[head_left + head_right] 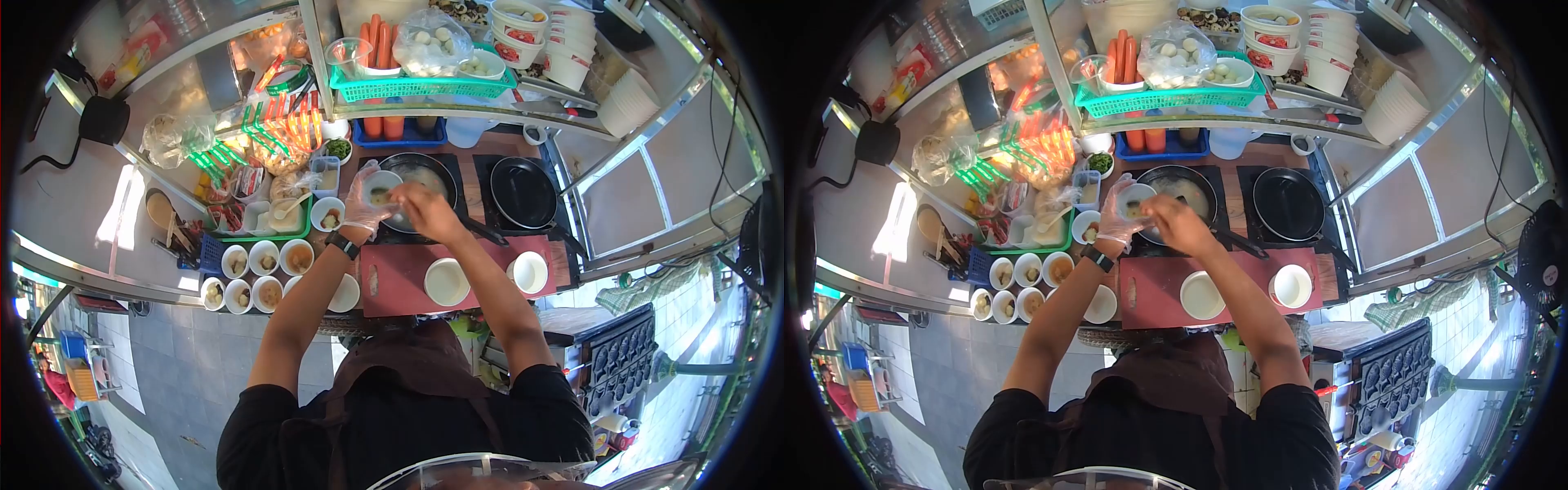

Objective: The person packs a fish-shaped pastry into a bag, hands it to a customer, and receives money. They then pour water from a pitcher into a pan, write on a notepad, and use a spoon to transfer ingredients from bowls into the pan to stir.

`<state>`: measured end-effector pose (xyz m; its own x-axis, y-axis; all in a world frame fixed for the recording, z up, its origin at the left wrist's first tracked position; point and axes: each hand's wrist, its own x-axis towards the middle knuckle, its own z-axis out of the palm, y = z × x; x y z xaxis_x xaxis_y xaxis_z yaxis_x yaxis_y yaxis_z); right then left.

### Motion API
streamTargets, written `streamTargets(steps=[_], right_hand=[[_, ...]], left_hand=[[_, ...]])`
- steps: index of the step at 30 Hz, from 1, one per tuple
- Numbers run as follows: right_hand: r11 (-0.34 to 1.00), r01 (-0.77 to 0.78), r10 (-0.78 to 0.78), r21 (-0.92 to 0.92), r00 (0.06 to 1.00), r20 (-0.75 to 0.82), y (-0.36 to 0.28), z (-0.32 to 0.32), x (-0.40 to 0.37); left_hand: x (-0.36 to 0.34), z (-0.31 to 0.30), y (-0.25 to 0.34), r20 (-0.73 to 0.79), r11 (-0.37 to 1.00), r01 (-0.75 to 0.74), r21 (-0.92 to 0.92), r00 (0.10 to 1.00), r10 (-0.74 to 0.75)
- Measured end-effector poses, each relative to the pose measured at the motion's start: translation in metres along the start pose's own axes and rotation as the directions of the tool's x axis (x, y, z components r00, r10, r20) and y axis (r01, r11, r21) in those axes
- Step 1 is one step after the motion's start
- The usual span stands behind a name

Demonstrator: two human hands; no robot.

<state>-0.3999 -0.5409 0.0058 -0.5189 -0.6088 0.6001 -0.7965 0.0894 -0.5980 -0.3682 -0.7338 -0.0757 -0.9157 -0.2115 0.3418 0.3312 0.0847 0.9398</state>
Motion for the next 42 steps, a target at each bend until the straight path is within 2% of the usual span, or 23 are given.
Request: streamTargets(steps=[1, 3, 6, 8, 9, 12, 13, 15, 16, 17, 18, 19, 21, 23, 24, 25, 26, 30, 32, 33, 35, 37, 42], right_hand=[[1.0, 0.001, -0.001, -0.002, 1.0, -0.003, -0.004, 0.002, -0.002], [0.995, 0.037, -0.035, -0.093, 0.999, 0.016, -0.021, 0.004, -0.005], [0.956, 0.037, -0.031, -0.291, 0.999, 0.025, -0.017, 0.015, -0.015], [0.949, 0.143, -0.122, -0.28, 0.988, 0.092, -0.032, 0.023, -0.017], [0.949, 0.14, -0.118, -0.283, 0.989, 0.091, -0.032, 0.024, -0.016], [0.921, -0.012, -0.012, -0.388, 0.998, -0.061, -0.025, 0.02, -0.006], [0.921, -0.014, -0.012, -0.389, 0.998, -0.062, -0.026, 0.022, -0.007], [0.945, 0.064, -0.034, -0.322, 0.995, 0.097, -0.031, 0.025, -0.007], [0.955, 0.084, -0.058, -0.283, 0.993, 0.1, -0.034, 0.029, -0.008], [0.955, 0.08, -0.053, -0.285, 0.993, 0.102, -0.031, 0.028, -0.006], [0.933, 0.011, 0.007, -0.36, 0.999, 0.048, -0.025, 0.025, -0.002], [0.901, -0.059, 0.062, -0.429, 0.998, -0.009, -0.018, 0.022, 0.002], [0.904, -0.132, 0.138, -0.407, 0.99, -0.015, -0.021, 0.018, 0.005], [0.943, 0.034, 0.014, -0.33, 0.99, 0.139, -0.025, 0.025, 0.002], [0.956, 0.06, -0.024, -0.289, 0.992, 0.127, -0.026, 0.024, 0.004], [0.956, 0.056, -0.019, -0.287, 0.992, 0.128, -0.021, 0.02, 0.006], [0.941, -0.001, 0.015, -0.338, 0.999, 0.036, -0.012, 0.013, 0.011], [0.971, -0.031, 0.046, -0.237, 0.997, 0.059, -0.017, 0.013, 0.005], [0.981, 0.075, -0.057, -0.177, 0.993, 0.106, -0.012, 0.013, 0.003], [0.981, 0.066, -0.049, -0.18, 0.994, 0.099, -0.001, 0.01, 0.005], [0.977, -0.164, 0.136, -0.134, 0.971, -0.198, 0.023, 0.002, 0.008], [0.935, -0.328, 0.335, 0.132, 0.941, -0.039, 0.035, 0.0, 0.003], [0.653, -0.563, 0.751, 0.507, 0.564, -0.342, 0.122, -0.005, 0.013]], left_hand=[[-0.001, -0.002, -0.01, -0.005, 0.995, -0.061, 0.082, 0.998, 0.061], [-0.007, 0.0, -0.004, -0.002, 0.976, -0.007, -0.215, 1.0, 0.007], [-0.02, 0.0, 0.004, -0.085, 0.979, -0.023, 0.201, 0.996, 0.041], [-0.022, 0.007, -0.004, -0.142, 0.91, 0.067, -0.41, 0.98, -0.136], [-0.023, 0.004, -0.01, -0.139, 0.909, 0.069, -0.412, 0.981, -0.138], [-0.026, -0.007, -0.009, -0.111, 0.973, 0.002, 0.232, 0.994, 0.025], [-0.026, -0.004, -0.008, -0.109, 0.973, 0.001, 0.231, 0.994, 0.025], [-0.024, 0.006, -0.019, -0.145, 0.947, -0.015, -0.32, 0.989, -0.034], [-0.017, 0.003, -0.027, -0.053, 0.617, 0.18, -0.766, 0.939, -0.34], [-0.021, 0.001, -0.02, -0.051, 0.614, 0.183, -0.768, 0.938, -0.343], [-0.027, -0.001, -0.004, -0.151, 0.967, 0.066, -0.247, 0.983, -0.106], [-0.03, -0.002, 0.011, -0.088, 0.924, -0.108, 0.368, 0.985, 0.15], [-0.03, 0.007, 0.005, -0.088, 0.893, -0.144, 0.426, 0.976, 0.199], [-0.026, 0.02, -0.01, -0.173, 0.89, 0.05, -0.453, 0.974, -0.143], [-0.026, 0.018, -0.005, -0.173, 0.89, 0.053, -0.453, 0.974, -0.146], [-0.03, 0.012, 0.001, -0.173, 0.996, -0.086, 0.016, 0.981, 0.088], [-0.03, 0.009, 0.011, -0.061, 0.85, -0.231, 0.474, 0.954, 0.293], [-0.021, 0.016, -0.02, -0.051, 0.827, -0.315, 0.466, 0.923, 0.381], [-0.026, 0.021, -0.124, -0.099, 0.998, -0.062, 0.015, 0.993, 0.063], [-0.025, 0.023, -0.094, -0.09, 0.998, -0.058, 0.014, 0.994, 0.059], [-0.019, 0.027, 0.006, -0.08, 0.905, -0.147, 0.4, 0.978, 0.194], [-0.006, 0.025, 0.0, -0.071, 0.918, -0.132, 0.373, 0.983, 0.17], [0.036, 0.019, 0.008, 0.2, 0.6, -0.269, 0.753, 0.963, 0.181]])
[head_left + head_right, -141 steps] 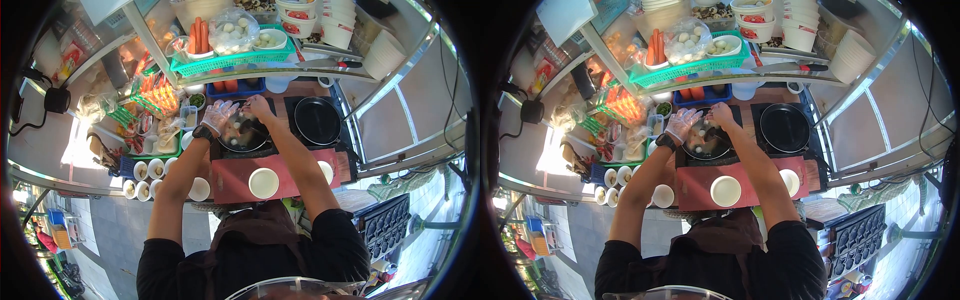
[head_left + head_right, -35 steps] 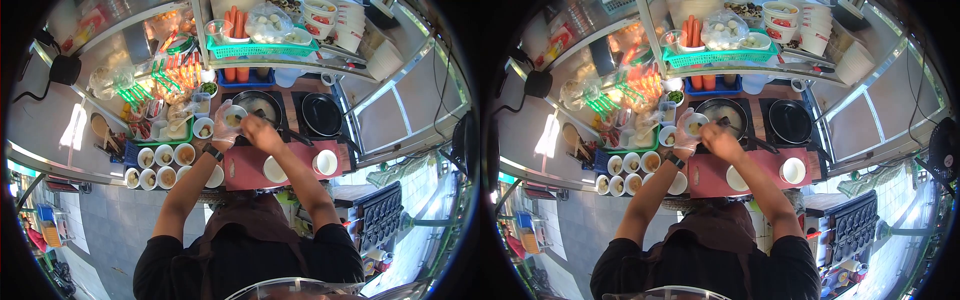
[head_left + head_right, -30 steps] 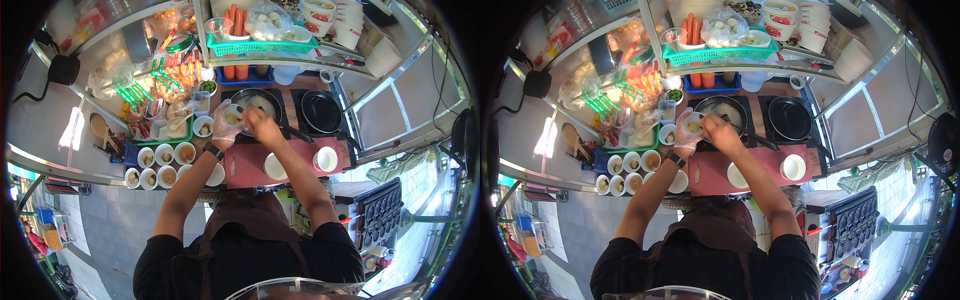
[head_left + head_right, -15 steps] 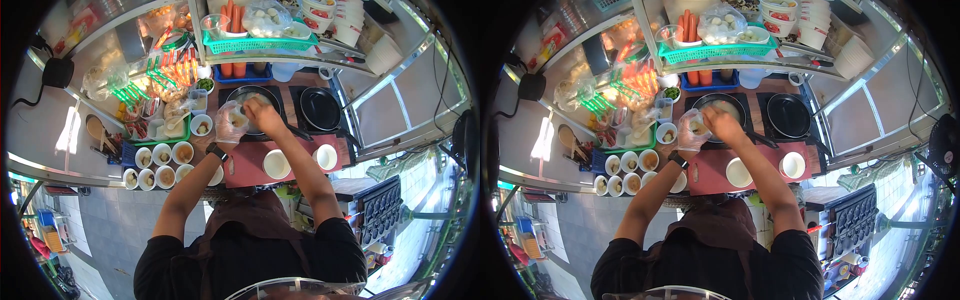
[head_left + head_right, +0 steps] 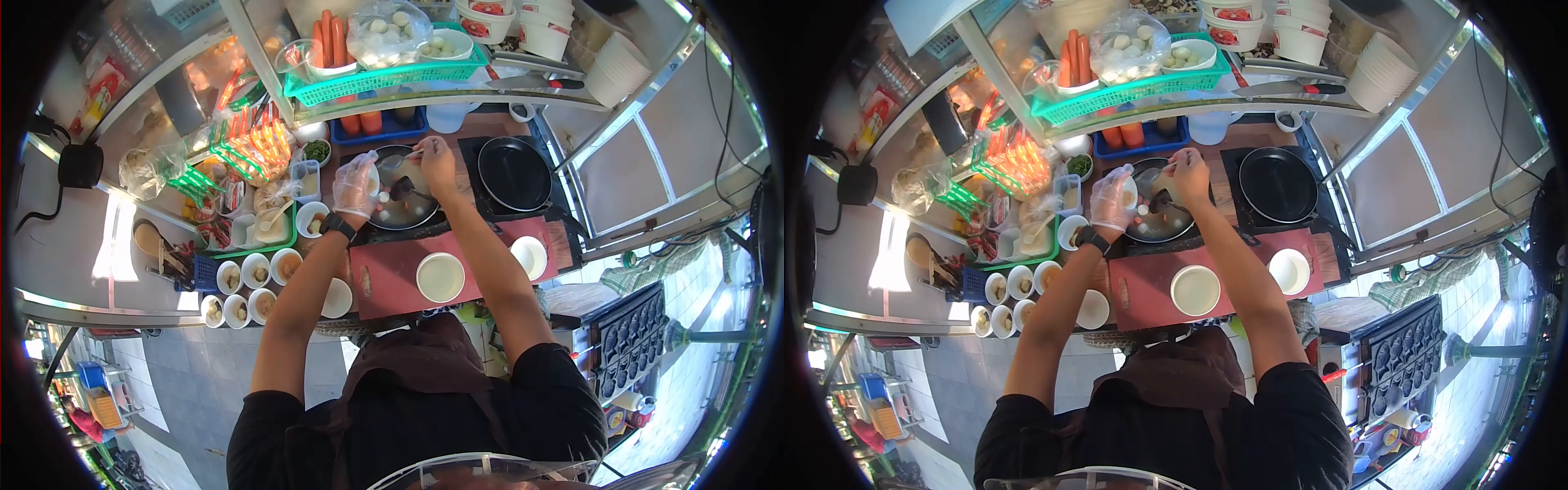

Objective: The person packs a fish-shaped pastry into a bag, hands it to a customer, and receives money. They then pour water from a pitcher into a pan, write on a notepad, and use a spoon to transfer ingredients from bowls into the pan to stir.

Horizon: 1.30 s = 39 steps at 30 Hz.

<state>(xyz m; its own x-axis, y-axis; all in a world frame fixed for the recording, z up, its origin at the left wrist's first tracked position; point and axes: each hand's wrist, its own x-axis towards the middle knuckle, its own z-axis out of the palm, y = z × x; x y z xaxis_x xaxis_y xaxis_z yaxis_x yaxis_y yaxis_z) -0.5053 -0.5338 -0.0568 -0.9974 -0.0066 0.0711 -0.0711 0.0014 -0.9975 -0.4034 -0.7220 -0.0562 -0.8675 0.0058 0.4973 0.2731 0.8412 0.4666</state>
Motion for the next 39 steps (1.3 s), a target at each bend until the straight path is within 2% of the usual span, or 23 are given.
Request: streamTargets(steps=[2, 4, 6, 9, 11, 12, 14, 18, 20, 21, 23, 25, 27, 28, 29, 30, 31, 33, 34, 35, 37, 38, 39], right_hand=[[0.996, -0.065, 0.07, 0.057, 0.993, -0.095, 0.018, -0.001, 0.016], [0.971, -0.232, 0.225, -0.055, 0.969, -0.105, 0.026, -0.001, 0.024], [0.963, -0.27, 0.27, 0.005, 0.962, -0.042, 0.05, 0.005, 0.032], [0.934, -0.335, 0.33, 0.124, 0.942, 0.061, 0.057, 0.006, 0.038], [0.986, -0.167, 0.166, -0.017, 0.985, -0.037, 0.055, 0.0, 0.047], [0.986, -0.168, 0.168, -0.016, 0.985, -0.034, 0.057, 0.001, 0.046], [0.907, -0.41, 0.395, 0.101, 0.908, 0.141, 0.06, 0.004, 0.047], [0.934, -0.301, 0.29, 0.192, 0.953, 0.086, 0.079, 0.008, 0.059], [0.963, -0.264, 0.267, -0.054, 0.961, 0.066, 0.091, 0.004, 0.064], [0.965, -0.259, 0.262, -0.052, 0.963, 0.064, 0.091, 0.005, 0.064], [0.843, -0.487, 0.442, 0.229, 0.869, 0.22, 0.085, 0.007, 0.052], [0.868, -0.447, 0.415, 0.217, 0.892, 0.179, 0.047, 0.014, 0.034], [0.964, -0.185, 0.129, 0.189, 0.953, 0.274, 0.024, 0.022, 0.017], [0.998, -0.046, 0.022, 0.053, 0.924, 0.382, 0.007, 0.024, 0.002], [0.998, -0.041, 0.016, 0.056, 0.923, 0.384, -0.01, 0.022, -0.009], [0.967, 0.248, -0.2, -0.059, 0.881, 0.429, -0.026, 0.02, -0.019], [0.841, 0.519, -0.388, -0.154, 0.776, 0.497, -0.036, 0.019, -0.025], [0.804, 0.555, -0.415, -0.213, 0.781, 0.467, -0.039, 0.016, -0.034], [0.783, 0.605, -0.451, -0.143, 0.711, 0.54, -0.04, 0.015, -0.041], [0.759, 0.648, -0.485, -0.068, 0.632, 0.605, -0.042, 0.016, -0.048], [0.781, 0.625, -0.504, 0.009, 0.621, 0.6, -0.048, 0.023, -0.052], [0.805, 0.592, -0.485, -0.043, 0.698, 0.527, -0.05, 0.023, -0.05], [0.828, 0.553, -0.462, -0.093, 0.767, 0.445, -0.051, 0.022, -0.051]], left_hand=[[0.011, 0.002, -0.016, 0.224, 0.945, -0.187, 0.27, 0.966, 0.127], [0.018, 0.009, -0.025, 0.317, 0.88, -0.297, 0.37, 0.931, 0.181], [0.025, 0.008, -0.021, 0.455, 0.794, -0.406, 0.453, 0.871, 0.186], [0.035, 0.004, -0.02, 0.323, 0.809, -0.358, 0.466, 0.92, 0.221], [0.035, 0.005, -0.022, 0.353, 0.831, -0.337, 0.442, 0.917, 0.184], [0.034, 0.006, -0.022, 0.365, 0.828, -0.322, 0.459, 0.918, 0.155], [0.036, 0.012, -0.025, 0.376, 0.822, -0.312, 0.476, 0.917, 0.131], [0.036, 0.016, -0.027, 0.404, 0.829, -0.266, 0.492, 0.913, 0.053], [0.035, 0.013, -0.023, 0.418, 0.839, -0.275, 0.47, 0.906, 0.062], [0.034, 0.013, -0.021, 0.425, 0.84, -0.281, 0.463, 0.903, 0.068], [0.036, 0.01, -0.013, 0.426, 0.841, -0.289, 0.458, 0.901, 0.078], [0.038, 0.001, -0.001, 0.419, 0.901, -0.121, 0.417, 0.905, -0.072], [0.024, 0.009, -0.012, 0.295, 0.938, 0.0, 0.346, 0.949, -0.109], [0.017, 0.01, -0.016, 0.202, 0.985, 0.16, 0.07, 0.964, -0.171], [0.014, 0.014, -0.023, 0.125, 0.934, 0.276, -0.226, 0.959, -0.253], [0.008, 0.025, -0.044, 0.145, 0.836, 0.339, -0.431, 0.941, -0.307], [0.005, 0.023, -0.046, 0.137, 0.838, 0.335, -0.431, 0.942, -0.307], [-0.005, 0.011, -0.038, 0.183, 0.564, 0.357, -0.745, 0.922, -0.341], [-0.008, 0.007, -0.033, 0.194, 0.538, 0.383, -0.751, 0.907, -0.375], [-0.011, 0.005, -0.032, 0.185, 0.54, 0.377, -0.752, 0.908, -0.377], [-0.017, 0.002, -0.033, 0.072, 0.719, 0.295, -0.629, 0.943, -0.324], [-0.02, 0.001, -0.031, 0.137, 0.583, 0.336, -0.74, 0.923, -0.359], [-0.022, 0.001, -0.029, 0.132, 0.579, 0.336, -0.743, 0.921, -0.366]])
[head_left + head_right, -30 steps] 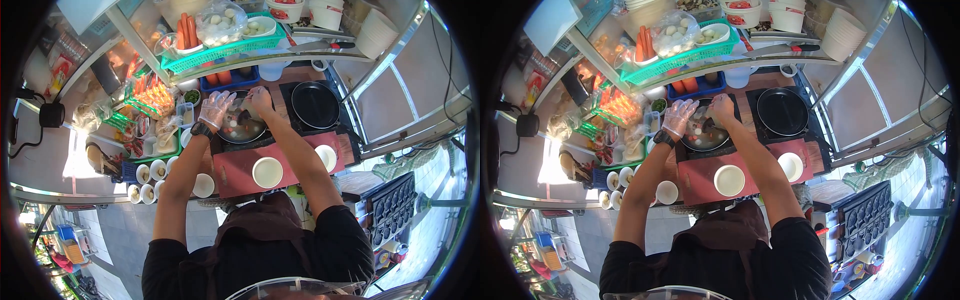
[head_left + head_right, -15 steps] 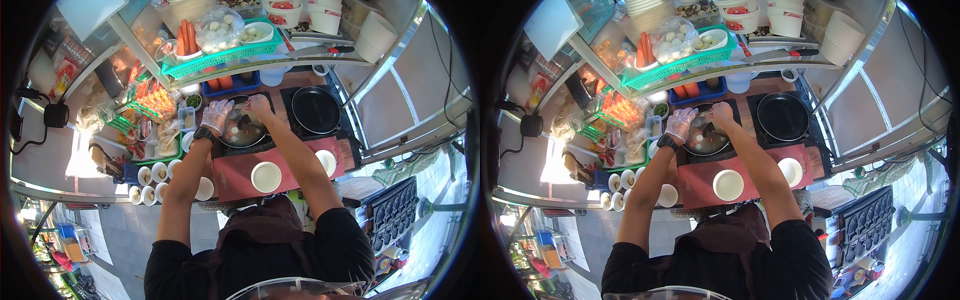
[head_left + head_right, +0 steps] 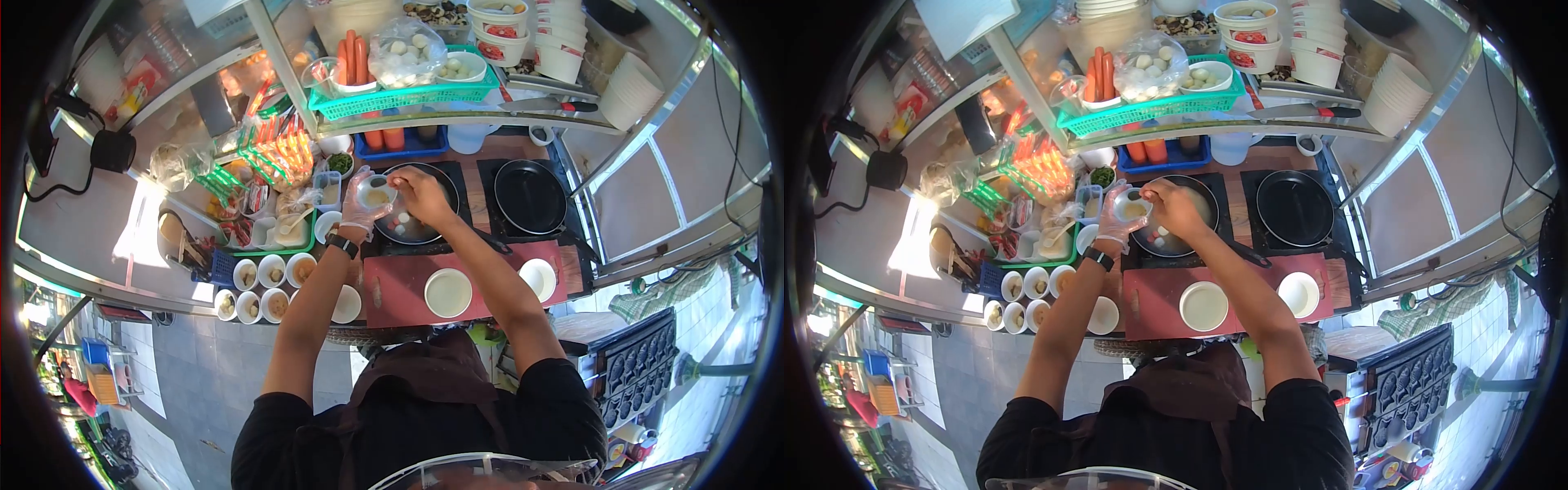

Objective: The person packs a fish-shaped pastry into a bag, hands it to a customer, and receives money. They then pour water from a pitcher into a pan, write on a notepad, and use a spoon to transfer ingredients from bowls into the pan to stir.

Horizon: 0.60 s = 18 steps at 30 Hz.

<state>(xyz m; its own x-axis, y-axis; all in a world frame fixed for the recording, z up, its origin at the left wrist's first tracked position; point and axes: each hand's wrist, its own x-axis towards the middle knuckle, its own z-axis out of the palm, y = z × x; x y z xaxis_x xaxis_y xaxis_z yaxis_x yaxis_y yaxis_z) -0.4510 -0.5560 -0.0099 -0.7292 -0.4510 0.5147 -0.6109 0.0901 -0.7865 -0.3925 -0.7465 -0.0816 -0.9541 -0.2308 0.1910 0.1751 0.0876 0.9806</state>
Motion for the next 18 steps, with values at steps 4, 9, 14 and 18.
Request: streamTargets(steps=[4, 9, 14, 18], right_hand=[[0.991, 0.134, -0.132, -0.003, 0.98, 0.152, -0.014, -0.002, -0.001], [0.998, 0.032, -0.035, 0.046, 0.998, 0.061, -0.009, -0.007, 0.002], [1.0, 0.025, -0.025, 0.005, 0.999, -0.034, -0.007, -0.018, 0.009], [0.974, 0.214, -0.219, -0.073, 0.973, -0.069, -0.002, -0.021, 0.01]], left_hand=[[0.005, 0.0, 0.009, -0.05, 0.978, -0.08, 0.191, 0.995, 0.092], [0.008, 0.003, 0.009, -0.019, 0.974, -0.153, 0.169, 0.987, 0.159], [0.019, 0.01, -0.001, 0.037, 0.995, -0.093, -0.045, 0.995, 0.095], [0.022, 0.014, 0.004, 0.066, 0.986, -0.165, -0.036, 0.984, 0.167]])
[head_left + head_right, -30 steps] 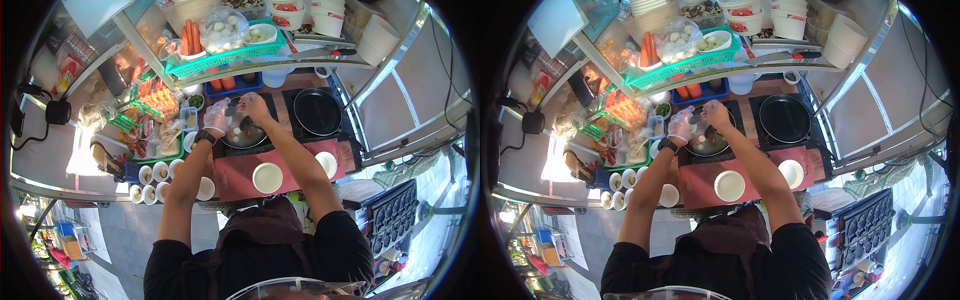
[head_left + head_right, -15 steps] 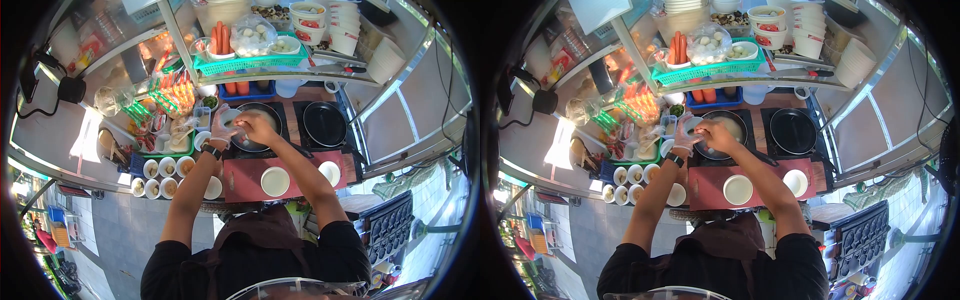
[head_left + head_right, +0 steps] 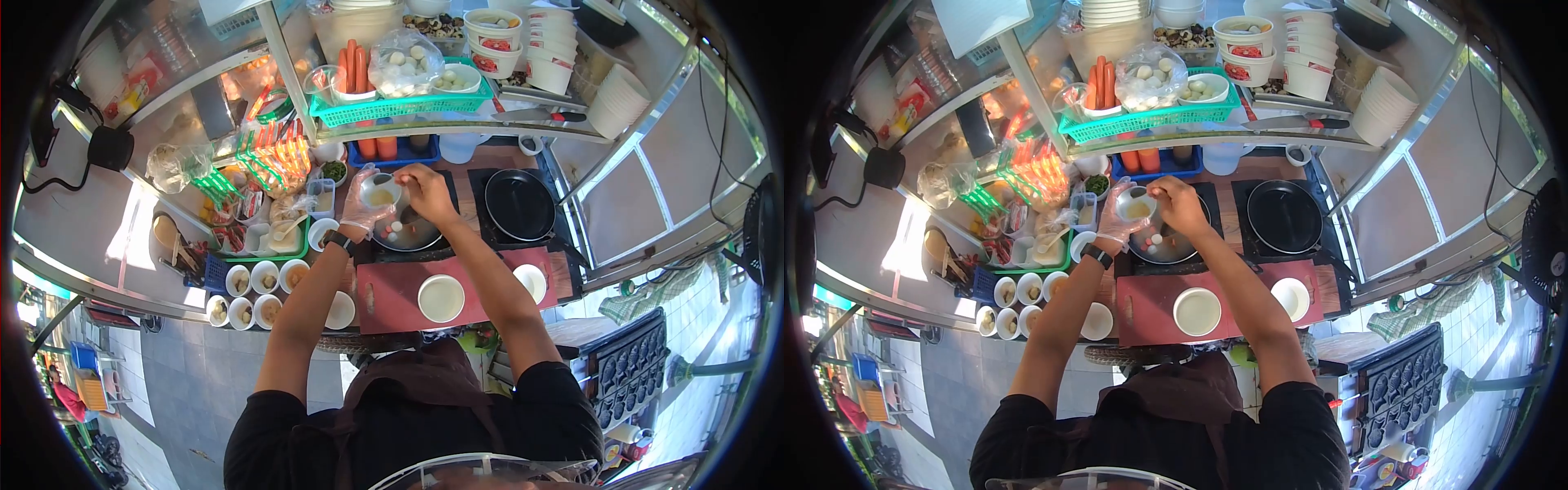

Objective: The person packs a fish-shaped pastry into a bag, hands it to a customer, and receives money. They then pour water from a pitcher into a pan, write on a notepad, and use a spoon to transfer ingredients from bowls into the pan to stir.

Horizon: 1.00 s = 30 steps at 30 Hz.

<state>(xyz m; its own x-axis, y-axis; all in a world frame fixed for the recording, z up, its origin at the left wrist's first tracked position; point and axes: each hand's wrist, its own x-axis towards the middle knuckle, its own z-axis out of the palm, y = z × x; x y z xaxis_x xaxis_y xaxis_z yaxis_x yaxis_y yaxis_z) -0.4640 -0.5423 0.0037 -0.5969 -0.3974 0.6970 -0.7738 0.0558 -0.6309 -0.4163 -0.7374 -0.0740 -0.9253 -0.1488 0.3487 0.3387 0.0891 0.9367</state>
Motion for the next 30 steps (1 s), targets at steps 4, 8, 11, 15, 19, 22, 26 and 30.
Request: streamTargets(steps=[4, 8, 11, 15, 19, 22, 26, 30], right_hand=[[0.99, -0.097, 0.074, 0.1, 0.975, 0.211, 0.001, -0.007, 0.003], [0.986, -0.136, 0.133, 0.094, 0.99, 0.037, 0.013, -0.006, 0.002], [0.994, -0.087, 0.082, 0.059, 0.993, 0.084, 0.014, -0.007, -0.001], [0.962, -0.267, 0.266, 0.06, 0.964, 0.016, 0.012, -0.006, 0.001], [0.932, -0.316, 0.329, 0.178, 0.943, -0.045, 0.031, -0.003, 0.002], [0.986, -0.167, 0.168, 0.03, 0.986, -0.022, 0.029, -0.006, 0.003], [0.954, -0.256, 0.257, 0.153, 0.966, 0.011, 0.035, -0.008, 0.004], [0.939, -0.32, 0.334, 0.124, 0.937, -0.106, 0.034, -0.011, 0.006]], left_hand=[[0.005, 0.003, 0.013, -0.028, 0.999, 0.031, 0.031, 0.999, -0.03], [0.006, 0.007, 0.011, 0.004, 0.999, 0.036, 0.013, 0.999, -0.036], [0.007, 0.007, 0.002, 0.002, 0.992, -0.047, 0.118, 0.999, 0.047], [0.014, 0.009, -0.014, -0.02, 0.977, -0.124, 0.176, 0.991, 0.129], [0.016, 0.021, -0.009, -0.061, 0.998, -0.06, -0.008, 0.996, 0.059], [0.021, 0.016, -0.024, -0.061, 0.989, -0.101, 0.109, 0.992, 0.108], [0.024, 0.017, -0.015, -0.067, 0.93, -0.193, 0.313, 0.972, 0.224], [0.025, 0.019, -0.016, -0.028, 0.972, -0.189, 0.139, 0.98, 0.195]])
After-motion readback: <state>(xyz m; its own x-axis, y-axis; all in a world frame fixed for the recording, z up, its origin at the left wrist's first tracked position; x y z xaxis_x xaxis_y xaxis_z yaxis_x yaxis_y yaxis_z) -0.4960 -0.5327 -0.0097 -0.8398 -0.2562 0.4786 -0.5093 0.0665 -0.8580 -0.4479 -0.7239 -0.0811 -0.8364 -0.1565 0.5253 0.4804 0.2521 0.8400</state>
